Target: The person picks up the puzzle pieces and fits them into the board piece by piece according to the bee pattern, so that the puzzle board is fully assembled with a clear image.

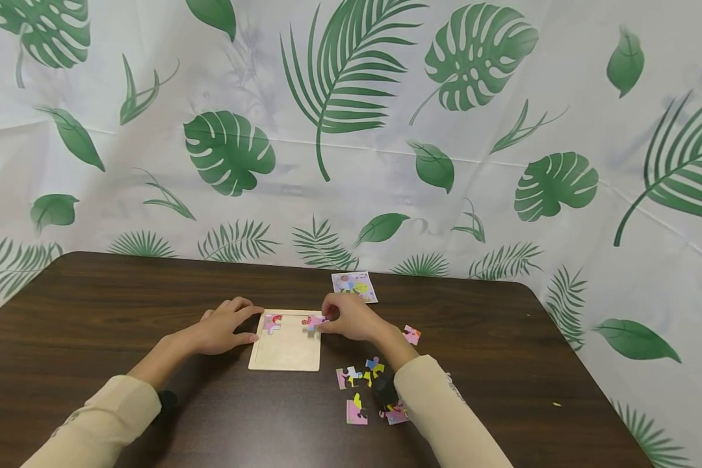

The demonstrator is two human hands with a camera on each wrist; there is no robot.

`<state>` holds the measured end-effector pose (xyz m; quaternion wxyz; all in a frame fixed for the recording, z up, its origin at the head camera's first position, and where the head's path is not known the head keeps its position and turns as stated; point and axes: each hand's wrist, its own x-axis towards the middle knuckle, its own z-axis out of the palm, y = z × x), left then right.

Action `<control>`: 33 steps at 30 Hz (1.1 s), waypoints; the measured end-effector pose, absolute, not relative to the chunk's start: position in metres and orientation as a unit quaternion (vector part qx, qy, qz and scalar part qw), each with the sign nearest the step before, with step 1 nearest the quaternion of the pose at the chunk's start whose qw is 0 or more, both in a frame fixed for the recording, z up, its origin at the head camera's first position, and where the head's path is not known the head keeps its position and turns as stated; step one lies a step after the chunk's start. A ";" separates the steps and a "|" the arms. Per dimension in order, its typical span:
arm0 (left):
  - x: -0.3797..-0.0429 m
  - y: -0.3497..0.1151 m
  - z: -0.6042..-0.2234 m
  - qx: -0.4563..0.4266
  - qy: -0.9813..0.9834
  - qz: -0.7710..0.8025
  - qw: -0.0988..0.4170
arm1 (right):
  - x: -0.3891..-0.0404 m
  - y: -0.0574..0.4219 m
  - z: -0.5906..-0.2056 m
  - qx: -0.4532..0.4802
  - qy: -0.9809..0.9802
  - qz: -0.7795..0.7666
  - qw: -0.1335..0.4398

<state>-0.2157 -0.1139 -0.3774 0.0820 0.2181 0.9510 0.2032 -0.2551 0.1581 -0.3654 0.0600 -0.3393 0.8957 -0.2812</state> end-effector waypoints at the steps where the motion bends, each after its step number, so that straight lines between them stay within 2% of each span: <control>1: -0.216 -0.114 -0.377 0.218 0.951 0.203 0.082 | -0.256 0.154 -0.366 -0.343 0.895 -0.279 0.057; 18: -0.217 -0.116 -0.378 0.226 0.947 0.210 0.086 | -0.262 0.114 -0.376 -0.317 0.919 -0.232 0.025; 33: -0.218 -0.116 -0.379 0.223 0.950 0.201 0.083 | -0.259 0.103 -0.377 -0.288 0.934 -0.209 0.031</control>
